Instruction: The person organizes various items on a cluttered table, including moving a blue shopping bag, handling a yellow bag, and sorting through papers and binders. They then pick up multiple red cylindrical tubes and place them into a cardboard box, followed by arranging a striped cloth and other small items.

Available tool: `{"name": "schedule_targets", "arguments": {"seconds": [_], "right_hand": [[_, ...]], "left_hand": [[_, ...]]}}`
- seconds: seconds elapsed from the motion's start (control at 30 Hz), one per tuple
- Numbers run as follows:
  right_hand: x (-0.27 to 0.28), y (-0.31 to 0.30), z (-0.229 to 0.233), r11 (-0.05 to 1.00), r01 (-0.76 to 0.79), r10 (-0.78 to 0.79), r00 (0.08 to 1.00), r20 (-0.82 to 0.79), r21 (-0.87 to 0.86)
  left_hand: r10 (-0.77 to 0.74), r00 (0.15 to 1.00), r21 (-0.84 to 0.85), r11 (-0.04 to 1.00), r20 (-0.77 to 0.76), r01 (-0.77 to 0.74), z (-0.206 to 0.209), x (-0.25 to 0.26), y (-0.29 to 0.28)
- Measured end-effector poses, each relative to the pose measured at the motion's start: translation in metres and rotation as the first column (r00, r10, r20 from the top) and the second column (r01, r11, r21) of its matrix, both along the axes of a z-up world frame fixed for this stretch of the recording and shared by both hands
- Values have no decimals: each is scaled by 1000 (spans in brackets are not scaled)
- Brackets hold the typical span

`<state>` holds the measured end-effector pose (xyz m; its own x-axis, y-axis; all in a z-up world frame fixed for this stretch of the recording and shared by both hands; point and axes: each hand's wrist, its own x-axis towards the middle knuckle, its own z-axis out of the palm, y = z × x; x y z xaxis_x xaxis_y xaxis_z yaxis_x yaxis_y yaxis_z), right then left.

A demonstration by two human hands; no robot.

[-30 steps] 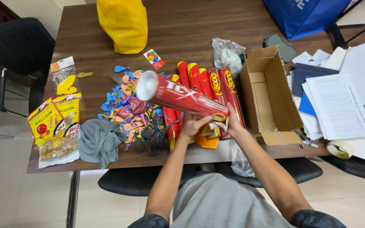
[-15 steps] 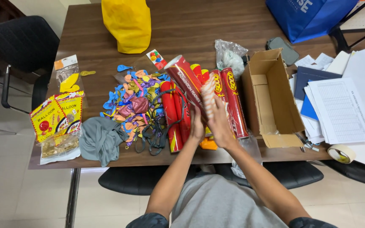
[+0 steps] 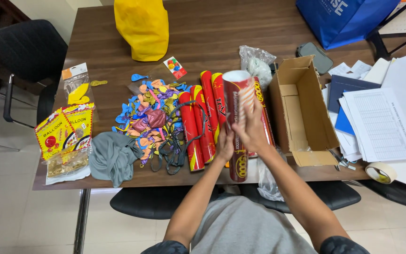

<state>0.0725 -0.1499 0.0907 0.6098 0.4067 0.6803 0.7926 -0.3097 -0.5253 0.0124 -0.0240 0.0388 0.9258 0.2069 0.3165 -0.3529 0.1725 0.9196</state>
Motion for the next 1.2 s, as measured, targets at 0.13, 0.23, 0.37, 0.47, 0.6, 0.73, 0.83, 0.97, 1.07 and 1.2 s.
{"name": "schedule_targets", "arguments": {"seconds": [0.13,0.23,0.37,0.47,0.6,0.73,0.83,0.97,1.07,1.2], "right_hand": [[31,-2,51,922,-74,133,982,-133,380],[51,-18,44,741,-164,467,823,-323,652],[64,-27,10,767,-45,361,855,-373,640],[39,-3,18,750,112,215,891,-400,652],[-3,16,-13,862,149,155,833,-531,485],[-44,3,-14,937,109,51,898,-436,332],[-54,-14,-25,949,192,-84,919,-385,250],[-42,-74,-35,914,364,-279,886,-369,182],[-22,-141,-11,814,564,-356,675,-646,141],[3,-219,6,625,781,-697,557,-452,-1]], "left_hand": [[27,994,222,974,109,-51,-20,-5,10],[-63,998,278,959,0,60,-34,-4,25],[-203,969,197,953,-140,228,-28,-3,30],[-157,977,170,969,-143,180,-24,1,15],[-21,999,-71,997,30,23,-21,16,-3],[141,983,-121,984,116,-127,2,26,-5],[225,959,-56,974,171,-218,11,32,-15],[211,957,-296,944,199,-146,39,48,-52],[179,965,-507,860,193,-58,53,67,-83],[98,963,-367,930,251,1,60,103,-112]]}}
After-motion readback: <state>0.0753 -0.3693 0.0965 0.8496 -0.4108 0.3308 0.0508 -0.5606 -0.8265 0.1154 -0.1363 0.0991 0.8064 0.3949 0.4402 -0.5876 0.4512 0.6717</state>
